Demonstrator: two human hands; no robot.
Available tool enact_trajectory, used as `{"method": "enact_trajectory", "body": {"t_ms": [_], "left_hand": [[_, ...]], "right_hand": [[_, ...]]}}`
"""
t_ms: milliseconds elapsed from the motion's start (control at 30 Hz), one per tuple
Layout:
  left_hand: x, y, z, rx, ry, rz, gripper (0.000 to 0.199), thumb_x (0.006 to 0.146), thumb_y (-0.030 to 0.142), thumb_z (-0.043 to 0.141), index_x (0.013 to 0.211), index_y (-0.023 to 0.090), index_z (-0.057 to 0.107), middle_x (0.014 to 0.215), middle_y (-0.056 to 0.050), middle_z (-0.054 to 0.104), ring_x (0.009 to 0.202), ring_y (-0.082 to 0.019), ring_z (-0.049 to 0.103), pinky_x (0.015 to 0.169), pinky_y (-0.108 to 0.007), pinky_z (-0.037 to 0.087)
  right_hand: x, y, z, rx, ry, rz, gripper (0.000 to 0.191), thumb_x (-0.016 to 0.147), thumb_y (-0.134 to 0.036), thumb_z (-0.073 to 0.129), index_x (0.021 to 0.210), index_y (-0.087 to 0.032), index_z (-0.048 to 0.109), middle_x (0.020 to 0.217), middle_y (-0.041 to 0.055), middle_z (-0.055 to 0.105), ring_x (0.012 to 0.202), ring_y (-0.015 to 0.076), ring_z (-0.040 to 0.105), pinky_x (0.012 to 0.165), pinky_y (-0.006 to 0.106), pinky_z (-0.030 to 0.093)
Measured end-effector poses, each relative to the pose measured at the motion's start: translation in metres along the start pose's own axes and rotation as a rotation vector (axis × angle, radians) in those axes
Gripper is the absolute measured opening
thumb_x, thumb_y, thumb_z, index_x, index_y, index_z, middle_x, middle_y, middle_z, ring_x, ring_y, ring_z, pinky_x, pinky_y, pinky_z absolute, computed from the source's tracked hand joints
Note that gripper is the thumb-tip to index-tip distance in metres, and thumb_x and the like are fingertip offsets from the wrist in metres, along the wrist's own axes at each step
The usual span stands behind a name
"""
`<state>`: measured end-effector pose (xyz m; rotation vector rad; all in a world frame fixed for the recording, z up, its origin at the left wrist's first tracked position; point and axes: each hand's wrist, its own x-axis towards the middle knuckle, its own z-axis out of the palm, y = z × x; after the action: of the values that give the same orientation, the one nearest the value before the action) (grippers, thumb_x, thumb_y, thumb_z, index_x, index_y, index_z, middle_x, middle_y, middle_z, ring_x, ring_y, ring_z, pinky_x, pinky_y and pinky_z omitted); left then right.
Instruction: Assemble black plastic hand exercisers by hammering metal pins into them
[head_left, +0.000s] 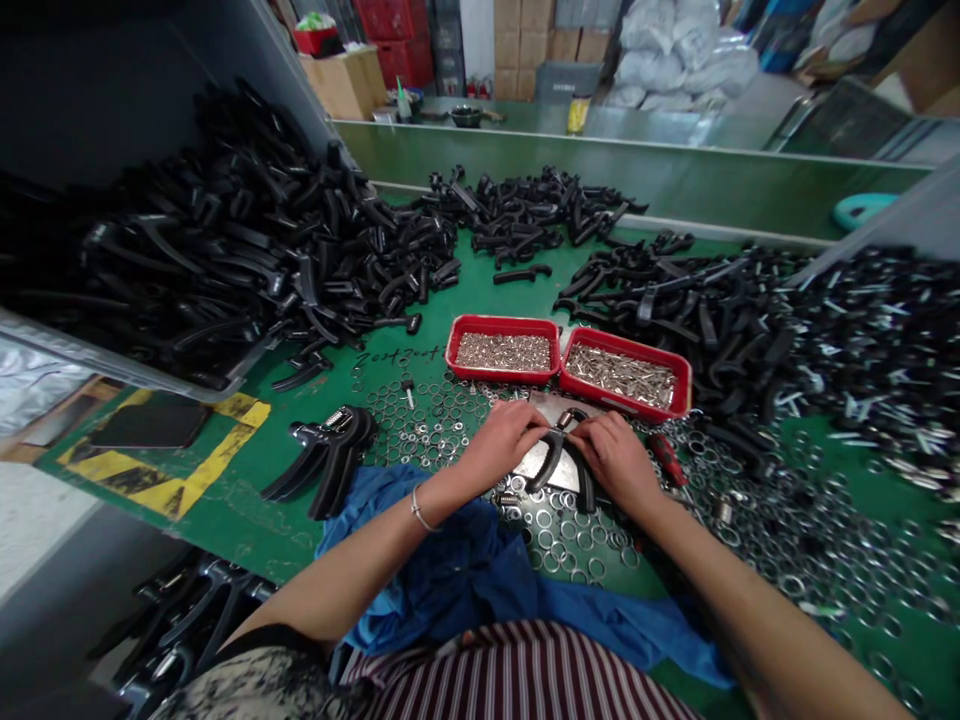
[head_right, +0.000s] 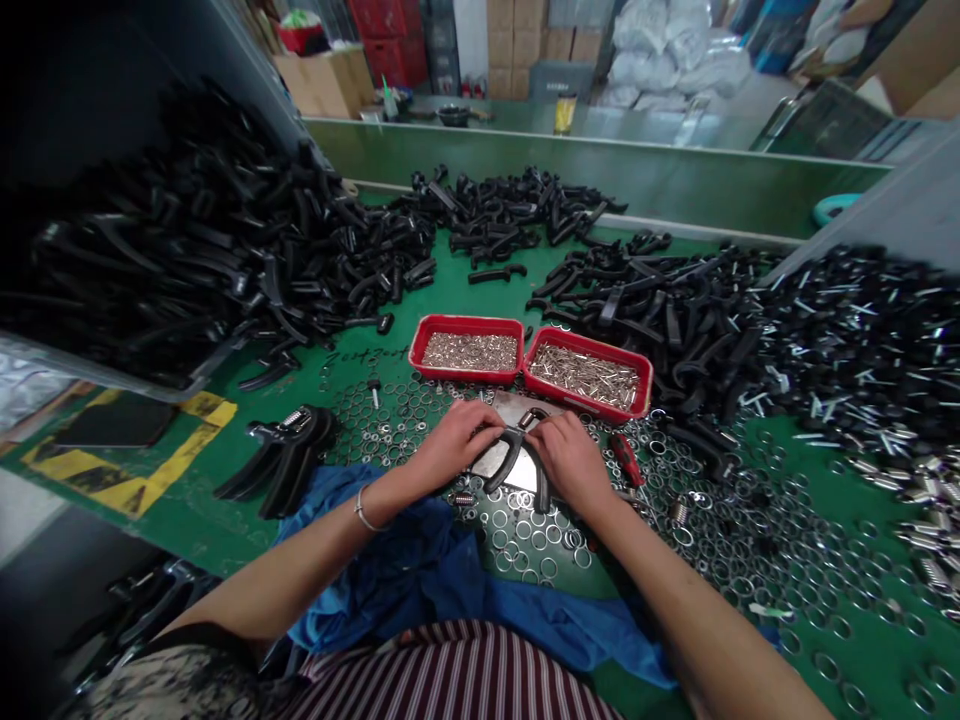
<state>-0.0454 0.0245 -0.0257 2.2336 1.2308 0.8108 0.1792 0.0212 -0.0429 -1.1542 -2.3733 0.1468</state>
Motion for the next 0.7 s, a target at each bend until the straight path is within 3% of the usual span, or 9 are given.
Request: {"method": "enact_trajectory", "body": {"t_ms": [467, 567, 700], "left_hand": [[0.010, 0.009, 0.019, 0.204, -0.053, 0.084, 0.017, 0.098, 0.029, 0.051, 0.096, 0.017, 0.062, 0.101, -0.005, 0.067, 0.102, -0.021, 0.056, 0.095, -0.038, 0.036], [0.014, 0.008, 0.027, 0.326, -0.072, 0.122, 0.022, 0.099, 0.032, 0.049, 0.097, 0.016, 0.063, 0.100, -0.006, 0.066, 0.101, -0.022, 0.054, 0.094, -0.039, 0.035], [0.019, 0.008, 0.033, 0.532, -0.093, 0.219, 0.025, 0.101, 0.028, 0.044, 0.094, 0.013, 0.064, 0.094, -0.008, 0.064, 0.095, -0.024, 0.053, 0.089, -0.041, 0.035]], "right_hand": [[0.001, 0.001, -0.002, -0.199, -0.136, -0.162, 0.025, 0.100, -0.023, 0.045, 0.098, -0.013, 0.068, 0.096, 0.0150, 0.067, 0.091, 0.0271, 0.055, 0.082, 0.042, 0.049], [-0.003, 0.002, -0.006, -0.069, -0.106, -0.136, 0.024, 0.100, -0.022, 0.045, 0.102, -0.013, 0.067, 0.100, 0.0148, 0.068, 0.095, 0.0263, 0.057, 0.085, 0.042, 0.050], [-0.023, 0.005, -0.023, 0.085, -0.017, 0.023, 0.023, 0.100, -0.023, 0.047, 0.117, -0.017, 0.061, 0.114, 0.0130, 0.066, 0.106, 0.0255, 0.057, 0.094, 0.045, 0.047]]}}
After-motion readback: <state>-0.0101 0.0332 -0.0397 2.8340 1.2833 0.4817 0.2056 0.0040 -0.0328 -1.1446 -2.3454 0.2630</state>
